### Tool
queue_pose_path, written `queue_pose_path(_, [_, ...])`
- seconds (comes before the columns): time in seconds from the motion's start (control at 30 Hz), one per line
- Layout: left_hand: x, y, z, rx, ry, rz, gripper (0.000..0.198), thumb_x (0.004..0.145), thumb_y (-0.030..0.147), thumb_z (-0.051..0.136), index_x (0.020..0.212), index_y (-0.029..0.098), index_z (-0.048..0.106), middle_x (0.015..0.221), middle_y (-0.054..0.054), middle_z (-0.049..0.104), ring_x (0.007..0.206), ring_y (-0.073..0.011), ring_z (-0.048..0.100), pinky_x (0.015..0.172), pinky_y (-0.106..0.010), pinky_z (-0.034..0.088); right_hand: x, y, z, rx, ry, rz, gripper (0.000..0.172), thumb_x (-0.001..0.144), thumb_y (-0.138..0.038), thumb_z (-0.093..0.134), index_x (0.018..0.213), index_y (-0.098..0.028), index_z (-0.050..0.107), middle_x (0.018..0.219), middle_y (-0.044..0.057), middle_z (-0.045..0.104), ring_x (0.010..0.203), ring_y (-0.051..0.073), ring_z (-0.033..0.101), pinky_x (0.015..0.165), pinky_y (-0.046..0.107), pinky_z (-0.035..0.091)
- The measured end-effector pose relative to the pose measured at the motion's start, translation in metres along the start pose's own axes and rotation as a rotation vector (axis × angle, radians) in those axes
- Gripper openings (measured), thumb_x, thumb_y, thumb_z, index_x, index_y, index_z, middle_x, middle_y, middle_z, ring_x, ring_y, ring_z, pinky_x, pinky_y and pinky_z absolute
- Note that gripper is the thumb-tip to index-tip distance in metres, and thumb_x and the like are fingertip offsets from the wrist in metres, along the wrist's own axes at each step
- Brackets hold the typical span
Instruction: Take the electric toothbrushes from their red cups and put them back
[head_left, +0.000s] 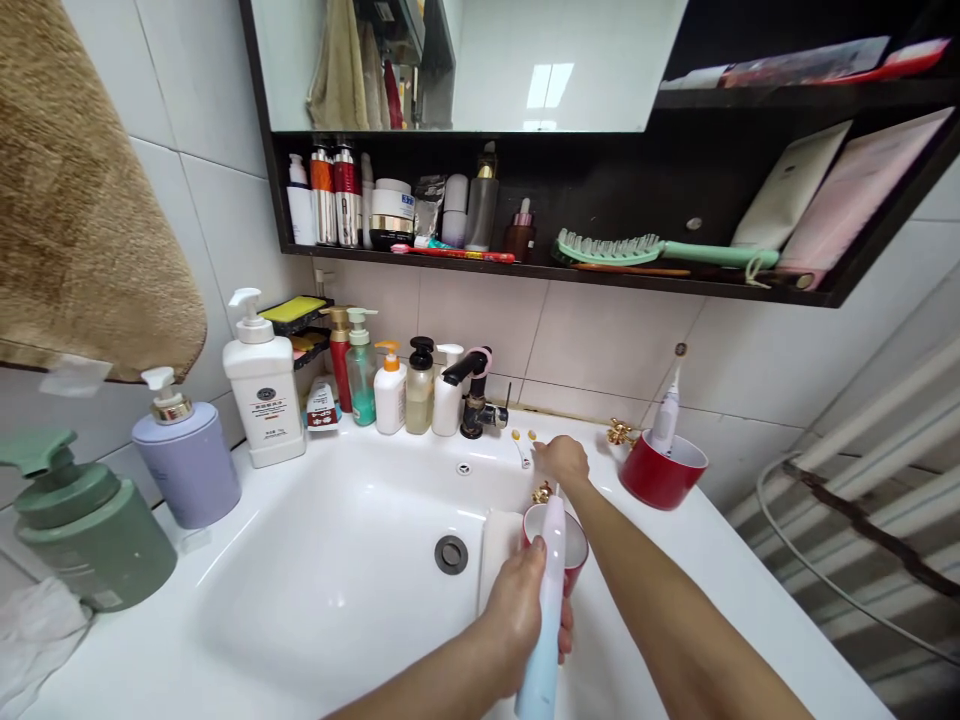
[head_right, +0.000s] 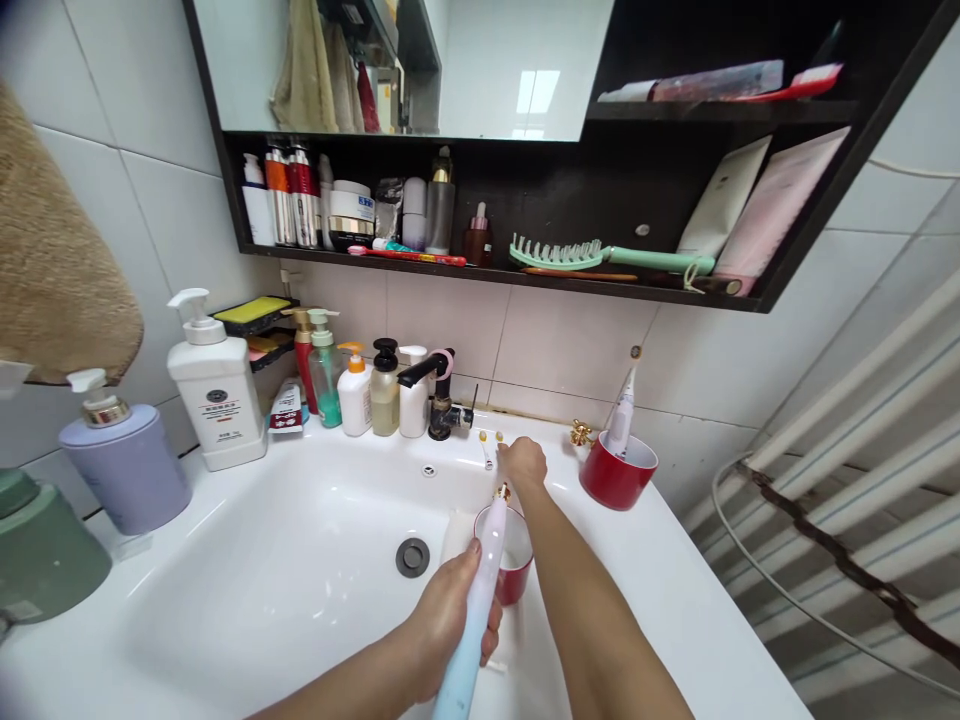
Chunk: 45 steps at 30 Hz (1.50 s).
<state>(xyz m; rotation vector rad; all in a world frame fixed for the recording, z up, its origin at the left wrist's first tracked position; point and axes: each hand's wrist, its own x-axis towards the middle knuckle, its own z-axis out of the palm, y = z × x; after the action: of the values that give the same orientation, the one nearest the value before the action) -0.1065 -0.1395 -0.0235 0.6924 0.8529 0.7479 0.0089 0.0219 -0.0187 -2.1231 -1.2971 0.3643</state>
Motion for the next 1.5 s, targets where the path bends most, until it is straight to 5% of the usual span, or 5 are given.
queue_pose_path(0.23, [-0.003, 0.004, -0.001, 0.014, -0.001, 0.032, 0.047, 0.065, 0.057, 0.021, 0.074, 0.014, 0.040, 0.044, 0.004, 0.040, 0.031, -0.0054, 0.033, 0.037, -0.020, 0.023, -0.014, -0.019, 0.011, 0.117, -0.077, -0.062, 0.010, 0.047, -0.011, 0.055, 0.055, -0.015, 0.055, 0.072, 0.012, 0.057, 0.078, 0.025, 0.051, 0.060, 0.030, 0.036])
queue_pose_path(0.53, [-0.012, -0.005, 0.004, 0.196, -0.073, 0.071, 0.050, 0.060, 0.062, 0.021, 0.070, 0.016, 0.037, 0.042, 0.004, 0.040, 0.030, -0.0064, 0.035, 0.036, -0.020, 0.026, -0.091, 0.020, -0.069, 0.730, -0.269, 0.021, 0.011, 0.065, -0.029, 0.044, 0.066, -0.019, 0.048, 0.057, -0.001, 0.051, 0.052, 0.008, 0.050, 0.048, 0.019, 0.041])
queue_pose_path(0.7, [-0.015, -0.013, 0.006, 0.276, -0.174, 0.074, 0.052, 0.060, 0.063, 0.020, 0.069, 0.015, 0.038, 0.041, 0.004, 0.040, 0.030, -0.0061, 0.035, 0.035, -0.020, 0.026, -0.117, 0.038, -0.084, 1.299, -0.413, 0.199, 0.012, 0.058, -0.024, 0.055, 0.058, -0.017, 0.046, 0.048, -0.004, 0.048, 0.043, 0.005, 0.046, 0.043, 0.016, 0.040])
queue_pose_path(1.5, [-0.013, -0.007, 0.003, 0.218, -0.259, 0.001, 0.051, 0.062, 0.061, 0.019, 0.073, 0.015, 0.039, 0.043, 0.003, 0.040, 0.033, -0.0066, 0.036, 0.037, -0.020, 0.026, -0.118, 0.037, -0.079, 1.324, -0.398, 0.122, 0.015, 0.055, -0.028, 0.059, 0.056, -0.017, 0.048, 0.049, -0.005, 0.046, 0.045, 0.004, 0.044, 0.042, 0.015, 0.037])
